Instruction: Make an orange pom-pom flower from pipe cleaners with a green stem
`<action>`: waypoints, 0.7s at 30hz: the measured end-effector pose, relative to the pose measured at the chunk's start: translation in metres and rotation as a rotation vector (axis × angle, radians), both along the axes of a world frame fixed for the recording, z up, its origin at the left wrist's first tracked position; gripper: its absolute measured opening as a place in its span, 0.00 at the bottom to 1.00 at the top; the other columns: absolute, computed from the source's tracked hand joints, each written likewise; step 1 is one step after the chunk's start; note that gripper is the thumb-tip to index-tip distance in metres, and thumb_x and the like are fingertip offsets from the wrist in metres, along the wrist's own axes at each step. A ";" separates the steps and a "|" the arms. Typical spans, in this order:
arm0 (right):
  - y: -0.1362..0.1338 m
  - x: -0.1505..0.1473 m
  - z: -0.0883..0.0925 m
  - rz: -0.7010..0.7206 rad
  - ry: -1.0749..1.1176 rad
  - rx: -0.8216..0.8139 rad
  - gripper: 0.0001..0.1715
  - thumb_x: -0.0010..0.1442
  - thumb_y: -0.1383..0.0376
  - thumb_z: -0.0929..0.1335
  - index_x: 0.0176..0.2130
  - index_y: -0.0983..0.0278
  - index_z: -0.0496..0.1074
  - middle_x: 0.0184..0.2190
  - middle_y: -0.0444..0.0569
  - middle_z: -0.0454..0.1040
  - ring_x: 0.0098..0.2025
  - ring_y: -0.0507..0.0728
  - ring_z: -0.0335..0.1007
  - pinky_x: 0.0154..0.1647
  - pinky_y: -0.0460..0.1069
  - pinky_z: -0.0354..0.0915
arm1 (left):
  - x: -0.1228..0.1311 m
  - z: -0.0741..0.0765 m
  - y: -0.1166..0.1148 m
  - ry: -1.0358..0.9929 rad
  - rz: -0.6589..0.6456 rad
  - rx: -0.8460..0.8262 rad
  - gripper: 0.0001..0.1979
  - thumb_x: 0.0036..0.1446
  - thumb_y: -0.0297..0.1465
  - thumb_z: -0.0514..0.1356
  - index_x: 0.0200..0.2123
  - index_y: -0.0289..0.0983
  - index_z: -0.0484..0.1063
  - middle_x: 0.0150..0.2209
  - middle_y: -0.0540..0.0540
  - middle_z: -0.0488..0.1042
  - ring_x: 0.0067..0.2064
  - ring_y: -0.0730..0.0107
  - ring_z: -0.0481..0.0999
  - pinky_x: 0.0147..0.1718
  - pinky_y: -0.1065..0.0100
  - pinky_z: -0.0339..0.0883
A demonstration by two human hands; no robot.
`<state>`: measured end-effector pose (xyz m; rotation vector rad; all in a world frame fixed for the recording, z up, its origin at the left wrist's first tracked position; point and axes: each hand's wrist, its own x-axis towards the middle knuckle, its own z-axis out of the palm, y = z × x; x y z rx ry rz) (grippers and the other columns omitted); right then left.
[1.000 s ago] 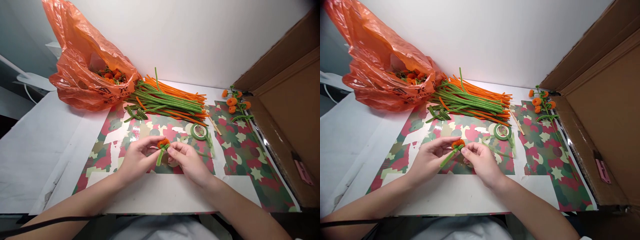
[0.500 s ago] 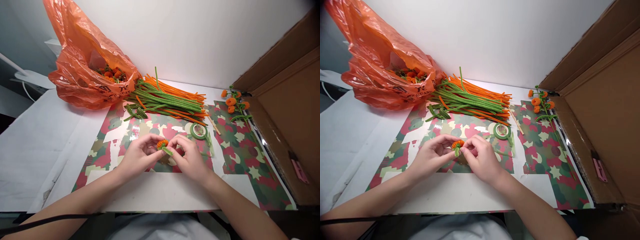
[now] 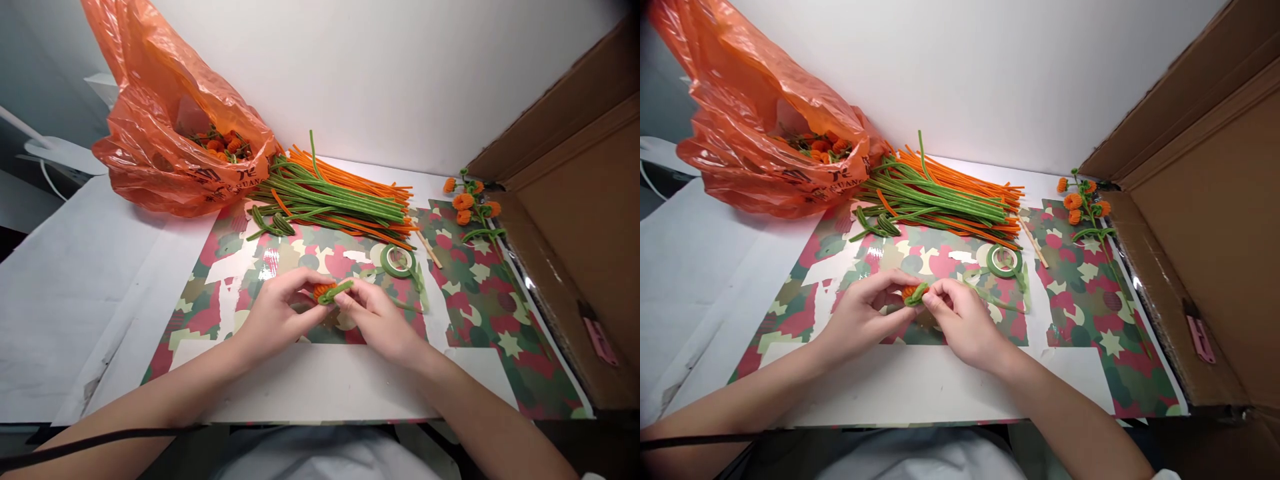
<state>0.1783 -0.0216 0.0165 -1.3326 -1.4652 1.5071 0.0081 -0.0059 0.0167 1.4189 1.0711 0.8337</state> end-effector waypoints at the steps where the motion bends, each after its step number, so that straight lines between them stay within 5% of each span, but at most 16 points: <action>1: 0.000 0.000 0.000 -0.015 0.009 0.008 0.13 0.63 0.60 0.62 0.29 0.63 0.63 0.24 0.41 0.64 0.25 0.49 0.59 0.24 0.44 0.57 | 0.000 0.000 0.001 -0.028 -0.008 -0.051 0.10 0.51 0.28 0.64 0.39 0.38 0.73 0.33 0.49 0.75 0.22 0.77 0.70 0.14 0.77 0.62; 7: 0.000 0.001 0.005 -0.040 -0.179 0.319 0.09 0.62 0.64 0.64 0.29 0.63 0.65 0.26 0.43 0.66 0.29 0.51 0.62 0.28 0.46 0.60 | 0.001 -0.006 0.004 -0.217 0.026 -0.194 0.16 0.49 0.31 0.68 0.40 0.36 0.69 0.34 0.49 0.73 0.35 0.72 0.75 0.32 0.72 0.72; 13: -0.003 0.000 0.006 0.045 -0.449 0.535 0.12 0.64 0.68 0.61 0.28 0.63 0.62 0.26 0.42 0.67 0.29 0.52 0.61 0.37 0.51 0.55 | -0.001 -0.005 0.003 -0.193 0.040 -0.165 0.17 0.47 0.30 0.69 0.30 0.37 0.61 0.27 0.55 0.66 0.26 0.79 0.70 0.26 0.76 0.68; 21: 0.001 0.000 0.007 -0.033 -0.263 0.518 0.14 0.60 0.69 0.63 0.23 0.62 0.60 0.21 0.41 0.64 0.24 0.50 0.59 0.28 0.48 0.55 | -0.001 -0.003 -0.002 -0.099 -0.035 0.019 0.11 0.55 0.32 0.63 0.29 0.38 0.62 0.29 0.53 0.64 0.28 0.76 0.71 0.22 0.76 0.66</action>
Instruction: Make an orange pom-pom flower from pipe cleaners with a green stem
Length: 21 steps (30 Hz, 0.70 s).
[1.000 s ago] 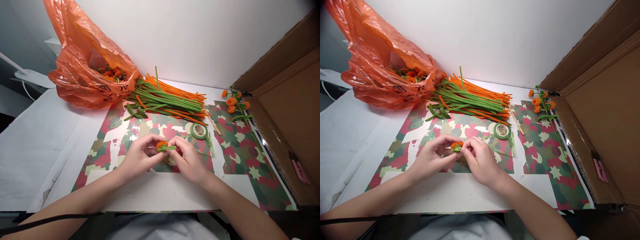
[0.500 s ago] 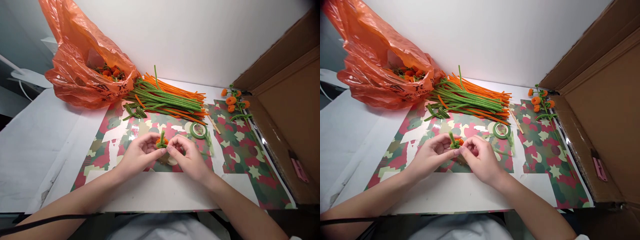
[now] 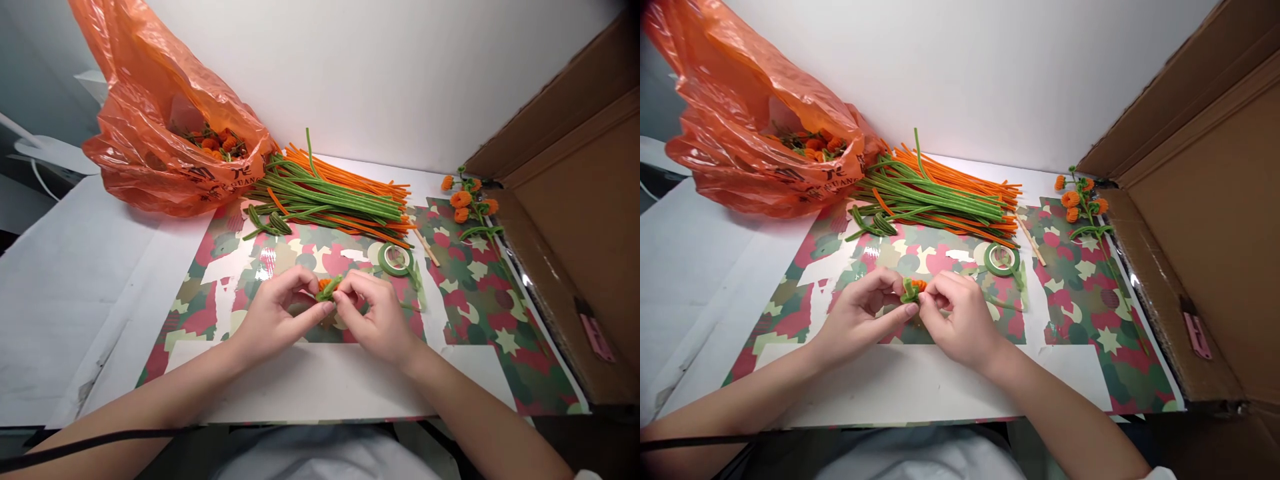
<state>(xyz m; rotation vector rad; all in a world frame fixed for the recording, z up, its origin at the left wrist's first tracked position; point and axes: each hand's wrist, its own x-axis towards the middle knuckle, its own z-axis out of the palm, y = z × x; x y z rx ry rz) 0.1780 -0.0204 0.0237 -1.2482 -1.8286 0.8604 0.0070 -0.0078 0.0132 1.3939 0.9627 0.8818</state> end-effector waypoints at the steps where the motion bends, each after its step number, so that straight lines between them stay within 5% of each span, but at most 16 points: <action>1: 0.000 0.000 0.000 -0.001 0.007 0.002 0.14 0.59 0.69 0.63 0.23 0.62 0.59 0.20 0.41 0.63 0.23 0.50 0.58 0.27 0.47 0.55 | 0.000 -0.002 0.000 -0.011 -0.012 0.014 0.10 0.57 0.32 0.62 0.29 0.38 0.62 0.29 0.52 0.64 0.28 0.76 0.70 0.24 0.75 0.67; 10: 0.000 -0.001 -0.004 -0.042 -0.100 0.116 0.13 0.57 0.71 0.63 0.23 0.62 0.56 0.20 0.39 0.59 0.23 0.49 0.55 0.30 0.49 0.53 | -0.002 -0.009 0.001 -0.054 -0.066 0.023 0.06 0.61 0.32 0.58 0.33 0.38 0.64 0.32 0.50 0.65 0.31 0.74 0.70 0.30 0.71 0.70; 14: 0.002 0.004 -0.002 -0.043 0.022 0.076 0.13 0.60 0.69 0.62 0.23 0.62 0.59 0.21 0.40 0.61 0.25 0.50 0.57 0.30 0.49 0.55 | -0.001 -0.009 0.002 -0.119 -0.075 -0.016 0.06 0.61 0.32 0.59 0.35 0.39 0.63 0.34 0.51 0.65 0.33 0.75 0.69 0.31 0.72 0.69; 18: 0.005 0.010 0.001 0.033 0.135 0.046 0.03 0.59 0.69 0.65 0.35 0.62 0.69 0.33 0.46 0.70 0.37 0.54 0.66 0.38 0.50 0.63 | -0.001 -0.009 0.002 -0.175 -0.124 -0.095 0.06 0.61 0.32 0.59 0.37 0.38 0.63 0.34 0.51 0.65 0.32 0.76 0.69 0.29 0.74 0.67; 21: 0.006 0.011 0.000 0.161 0.162 -0.011 0.13 0.57 0.70 0.68 0.44 0.60 0.71 0.41 0.48 0.71 0.41 0.54 0.68 0.39 0.49 0.67 | -0.003 -0.009 0.002 -0.220 -0.114 -0.112 0.06 0.61 0.33 0.60 0.37 0.38 0.64 0.35 0.51 0.66 0.34 0.75 0.70 0.31 0.73 0.68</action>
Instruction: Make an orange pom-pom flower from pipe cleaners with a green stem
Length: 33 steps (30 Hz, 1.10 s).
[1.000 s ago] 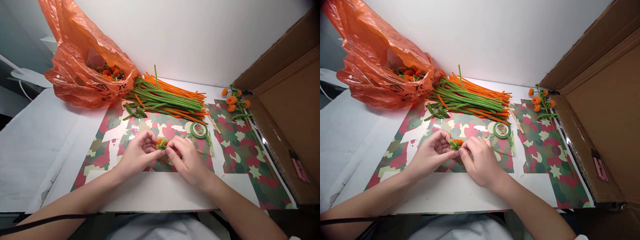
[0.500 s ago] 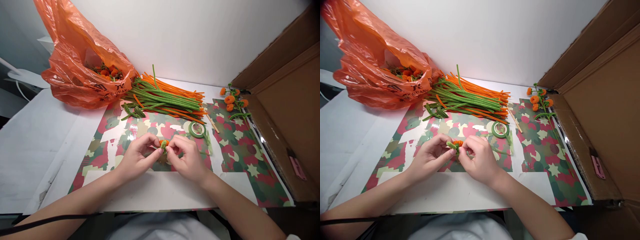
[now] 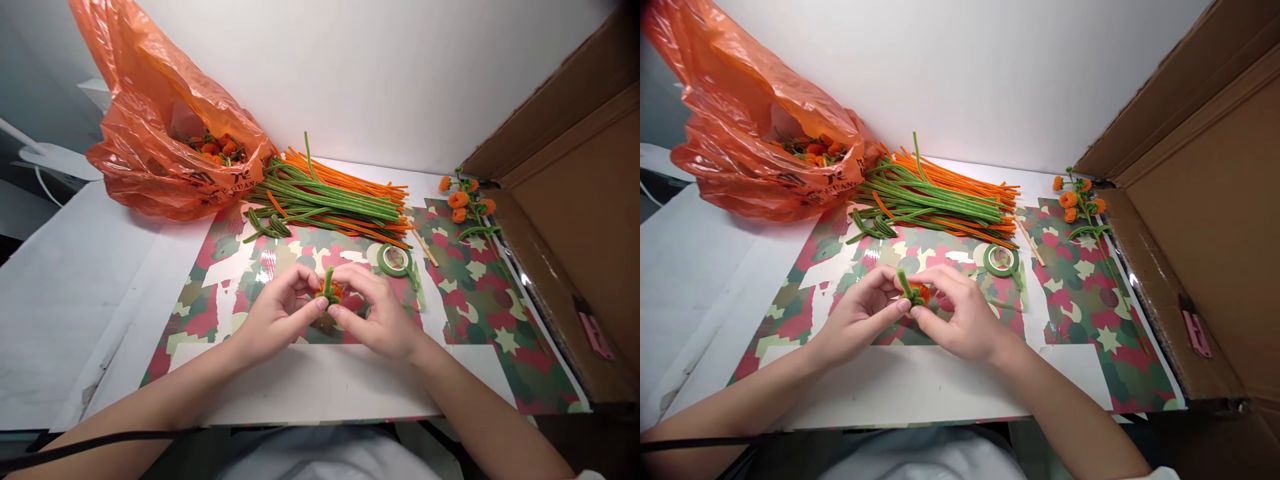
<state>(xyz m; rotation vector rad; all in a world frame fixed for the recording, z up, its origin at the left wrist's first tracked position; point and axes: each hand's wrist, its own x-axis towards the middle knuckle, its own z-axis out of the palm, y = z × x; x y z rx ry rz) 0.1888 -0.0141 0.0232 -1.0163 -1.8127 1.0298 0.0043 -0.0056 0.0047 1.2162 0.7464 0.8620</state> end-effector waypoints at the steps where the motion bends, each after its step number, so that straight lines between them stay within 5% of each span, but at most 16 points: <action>1: 0.000 -0.001 -0.001 0.005 0.025 -0.025 0.14 0.57 0.70 0.69 0.44 0.60 0.71 0.41 0.48 0.72 0.41 0.54 0.68 0.37 0.48 0.68 | -0.001 0.000 0.000 -0.007 0.016 0.001 0.07 0.61 0.33 0.60 0.37 0.39 0.64 0.35 0.51 0.66 0.34 0.75 0.70 0.31 0.73 0.68; 12: -0.004 -0.011 -0.012 -0.181 0.339 -0.297 0.13 0.51 0.67 0.74 0.39 0.60 0.76 0.37 0.47 0.74 0.39 0.54 0.74 0.38 0.49 0.74 | -0.001 0.009 0.003 0.036 0.129 -0.118 0.09 0.55 0.34 0.64 0.29 0.36 0.69 0.26 0.53 0.71 0.28 0.76 0.73 0.31 0.74 0.70; 25: -0.006 -0.013 -0.017 -0.239 0.377 -0.178 0.10 0.55 0.67 0.72 0.40 0.57 0.79 0.34 0.46 0.77 0.36 0.53 0.74 0.34 0.48 0.73 | 0.002 0.004 0.006 -0.100 -0.007 -0.484 0.14 0.50 0.38 0.69 0.34 0.36 0.71 0.28 0.51 0.73 0.30 0.74 0.76 0.29 0.74 0.74; 29: -0.007 -0.012 -0.014 -0.270 0.256 -0.109 0.13 0.55 0.69 0.72 0.41 0.57 0.77 0.35 0.46 0.78 0.33 0.53 0.74 0.30 0.47 0.71 | 0.004 0.003 0.004 -0.127 -0.004 -0.424 0.13 0.50 0.37 0.68 0.35 0.37 0.72 0.30 0.51 0.73 0.31 0.74 0.76 0.29 0.73 0.74; 33: -0.007 -0.009 -0.006 -0.287 0.072 0.206 0.11 0.55 0.72 0.71 0.38 0.59 0.76 0.40 0.50 0.77 0.43 0.58 0.74 0.41 0.53 0.71 | 0.004 0.002 0.000 -0.101 0.057 -0.238 0.09 0.55 0.34 0.65 0.36 0.37 0.71 0.31 0.50 0.73 0.31 0.74 0.75 0.31 0.73 0.74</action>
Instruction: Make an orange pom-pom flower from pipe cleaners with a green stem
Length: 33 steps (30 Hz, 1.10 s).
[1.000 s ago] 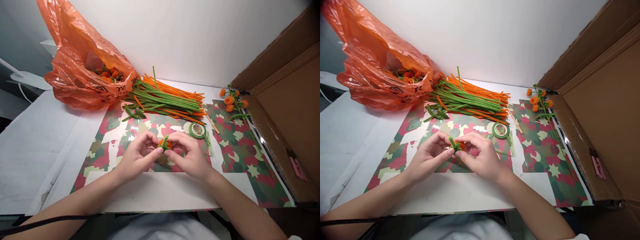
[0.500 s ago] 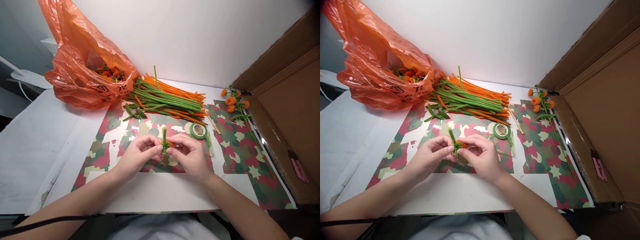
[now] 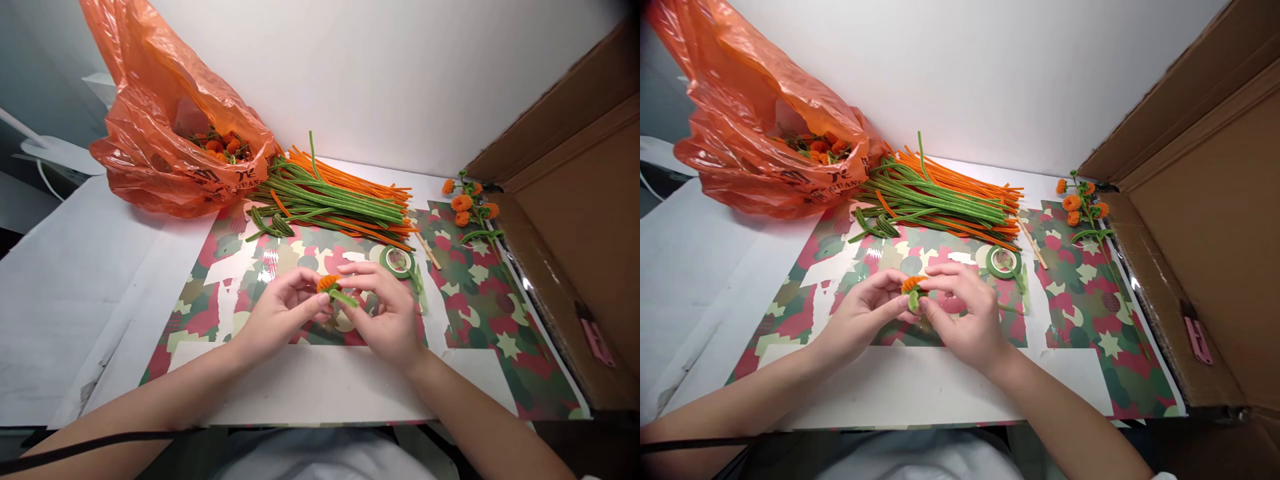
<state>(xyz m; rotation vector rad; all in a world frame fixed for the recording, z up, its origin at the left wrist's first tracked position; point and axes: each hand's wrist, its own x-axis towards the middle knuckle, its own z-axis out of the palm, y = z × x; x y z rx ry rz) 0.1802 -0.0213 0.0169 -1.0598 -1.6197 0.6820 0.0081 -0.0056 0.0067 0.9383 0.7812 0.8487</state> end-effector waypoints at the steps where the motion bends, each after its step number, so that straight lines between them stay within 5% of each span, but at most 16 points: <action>1: 0.000 0.001 0.002 -0.003 -0.046 0.068 0.10 0.55 0.73 0.70 0.37 0.60 0.76 0.40 0.51 0.76 0.43 0.58 0.74 0.43 0.54 0.70 | 0.000 0.000 -0.001 0.020 0.026 0.052 0.08 0.55 0.33 0.65 0.36 0.37 0.70 0.32 0.50 0.72 0.32 0.74 0.75 0.32 0.73 0.74; 4: 0.001 0.002 0.006 0.035 -0.085 0.107 0.07 0.58 0.72 0.69 0.37 0.62 0.75 0.34 0.49 0.75 0.38 0.56 0.72 0.39 0.52 0.68 | 0.000 -0.001 -0.003 0.068 0.080 0.212 0.06 0.56 0.31 0.64 0.35 0.37 0.69 0.37 0.48 0.72 0.35 0.73 0.74 0.32 0.73 0.73; 11: 0.001 0.002 0.003 0.110 0.011 -0.256 0.04 0.61 0.65 0.68 0.33 0.61 0.70 0.31 0.45 0.72 0.32 0.52 0.67 0.32 0.47 0.65 | 0.001 0.000 -0.007 0.143 0.072 0.258 0.05 0.58 0.31 0.62 0.36 0.39 0.67 0.35 0.48 0.72 0.36 0.70 0.75 0.33 0.71 0.71; 17: -0.002 -0.001 0.003 0.069 -0.079 -0.206 0.06 0.62 0.66 0.66 0.32 0.61 0.67 0.29 0.45 0.68 0.32 0.52 0.64 0.31 0.47 0.62 | 0.001 -0.002 -0.008 0.191 0.097 0.310 0.08 0.59 0.32 0.61 0.41 0.39 0.67 0.37 0.45 0.75 0.38 0.68 0.77 0.36 0.69 0.72; 27: -0.007 -0.006 -0.003 0.033 -0.138 -0.212 0.07 0.65 0.68 0.61 0.33 0.61 0.64 0.32 0.46 0.66 0.34 0.53 0.63 0.31 0.47 0.61 | -0.003 -0.009 -0.006 0.503 0.131 0.768 0.12 0.58 0.23 0.58 0.45 0.40 0.70 0.40 0.46 0.79 0.41 0.69 0.79 0.42 0.68 0.73; 30: -0.007 -0.006 -0.002 0.027 -0.123 -0.227 0.07 0.65 0.68 0.61 0.33 0.61 0.64 0.32 0.46 0.66 0.33 0.53 0.63 0.31 0.47 0.61 | -0.002 -0.005 -0.006 0.490 0.152 0.702 0.10 0.57 0.25 0.60 0.43 0.40 0.71 0.39 0.46 0.79 0.40 0.67 0.78 0.43 0.67 0.72; 33: -0.007 -0.006 -0.002 0.013 -0.061 -0.268 0.03 0.63 0.66 0.64 0.35 0.61 0.64 0.31 0.45 0.67 0.32 0.52 0.64 0.30 0.47 0.62 | 0.000 0.000 -0.004 0.326 0.118 0.396 0.07 0.57 0.31 0.61 0.40 0.39 0.70 0.37 0.47 0.77 0.37 0.67 0.77 0.38 0.66 0.72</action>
